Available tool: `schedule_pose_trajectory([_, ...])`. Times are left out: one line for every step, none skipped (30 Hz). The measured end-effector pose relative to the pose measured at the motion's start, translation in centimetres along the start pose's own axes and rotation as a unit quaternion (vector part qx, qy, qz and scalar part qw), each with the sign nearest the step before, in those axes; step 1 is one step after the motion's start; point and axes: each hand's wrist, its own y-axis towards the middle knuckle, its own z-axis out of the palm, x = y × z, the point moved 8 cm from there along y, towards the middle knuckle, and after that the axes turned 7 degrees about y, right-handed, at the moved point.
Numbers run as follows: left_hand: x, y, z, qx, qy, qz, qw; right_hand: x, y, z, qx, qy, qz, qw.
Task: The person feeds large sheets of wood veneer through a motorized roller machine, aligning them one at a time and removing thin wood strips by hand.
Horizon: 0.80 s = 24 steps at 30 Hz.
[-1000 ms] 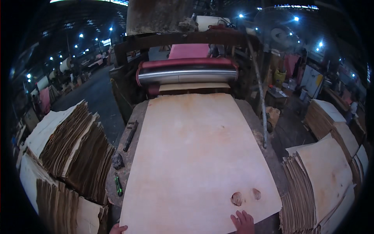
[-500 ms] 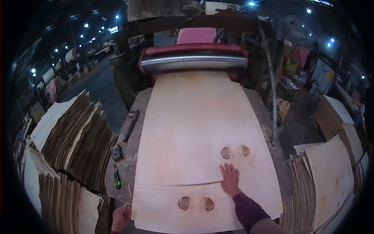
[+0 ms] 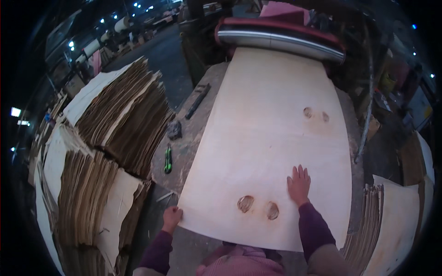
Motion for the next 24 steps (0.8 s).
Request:
schedule_pose_trajectory([1.4,0.8,-0.3,-0.014,0.017,0.02,1.0,1.6,-3.1,-0.5,-0.008,-0.004,-0.02,1.0])
schedule_pose_trajectory([2.9,1.3,-0.6,-0.025,0.034,0.04,0.998,2.8,-6.3,-0.9,0.006,0.002,-0.026,1.0])
schedule_pose_trajectory([1.0,1.1,-0.5,-0.005,0.006,0.037,0.999,2.5,-9.6,-2.0,0.02,0.002,-0.019,1.0])
schedule_pose_trajectory([-0.6,0.5,-1.5,0.005,-0.02,0.028,0.999,3.0,-12.5,-2.9,0.034,0.011,-0.019,0.999])
schedule_pose_trajectory([-0.1,0.7,-2.3,0.005,-0.018,0.021,1.0,3.5,-15.5,-3.5,0.049,0.02,-0.019,0.998])
schedule_pose_trajectory([0.5,1.0,-2.2,0.019,-0.026,0.01,0.999,3.8,-18.4,-4.0,0.063,0.026,-0.016,0.998])
schedule_pose_trajectory([1.2,1.1,-2.2,0.034,-0.034,-0.002,0.999,4.4,-20.9,-4.8,0.067,0.025,-0.015,0.997])
schedule_pose_trajectory([0.7,0.6,-2.9,0.038,-0.031,-0.001,0.999,4.9,-23.2,-5.3,0.086,0.036,-0.001,0.996])
schedule_pose_trajectory([0.2,-0.4,-3.0,0.093,-0.105,-0.05,0.989,5.2,-24.9,-5.5,0.103,0.045,0.017,0.994])
schedule_pose_trajectory([0.3,-1.2,-2.9,0.144,-0.177,-0.101,0.968,5.6,-25.9,-5.7,0.103,0.045,0.021,0.993])
schedule_pose_trajectory([0.6,-0.8,-2.6,0.147,-0.174,-0.099,0.969,6.1,-26.7,-5.9,0.096,0.046,0.021,0.994])
schedule_pose_trajectory([1.0,-0.3,-2.4,0.145,-0.18,-0.059,0.971,6.6,-27.6,-6.1,0.091,0.05,0.017,0.994])
schedule_pose_trajectory([0.8,0.2,-2.0,0.144,-0.186,-0.019,0.972,6.8,-28.0,-6.1,0.091,0.05,0.018,0.994])
schedule_pose_trajectory([1.1,1.1,-1.6,0.144,-0.185,-0.019,0.972,7.0,-27.7,-6.2,0.078,0.054,0.016,0.995])
schedule_pose_trajectory([1.0,2.0,-0.8,0.15,-0.242,-0.038,0.958,7.0,-27.7,-6.4,0.064,0.056,0.015,0.996])
schedule_pose_trajectory([1.3,2.7,-0.3,0.152,-0.298,-0.056,0.941,7.1,-27.8,-6.5,0.063,0.055,0.016,0.996])
schedule_pose_trajectory([2.0,2.9,-0.1,0.151,-0.298,-0.055,0.941,7.3,-27.9,-6.6,0.065,0.063,0.012,0.996])
schedule_pose_trajectory([1.3,3.3,-0.1,0.167,-0.294,-0.032,0.941,7.3,-27.7,-6.7,0.062,0.069,0.008,0.996])
schedule_pose_trajectory([0.8,3.5,-0.2,0.18,-0.291,-0.009,0.94,7.1,-27.7,-6.6,0.058,0.068,0.007,0.996])
schedule_pose_trajectory([1.0,3.6,-0.7,0.177,-0.293,-0.006,0.939,7.0,-27.8,-6.2,0.065,0.067,0.002,0.996])
schedule_pose_trajectory([-0.5,3.0,-2.1,0.152,-0.231,0.011,0.961,6.5,-28.0,-6.0,0.072,0.06,0.005,0.996])
schedule_pose_trajectory([-2.1,2.1,-4.3,0.121,-0.168,0.028,0.978,6.5,-28.1,-6.1,0.068,0.058,0.007,0.996])
schedule_pose_trajectory([-3.9,1.1,-6.1,0.122,-0.169,0.031,0.978,6.6,-28.1,-6.3,0.068,0.057,0.004,0.996])
schedule_pose_trajectory([-6.2,-0.3,-6.8,0.195,-0.227,0.013,0.954,6.7,-28.1,-6.5,0.068,0.055,0.003,0.996])
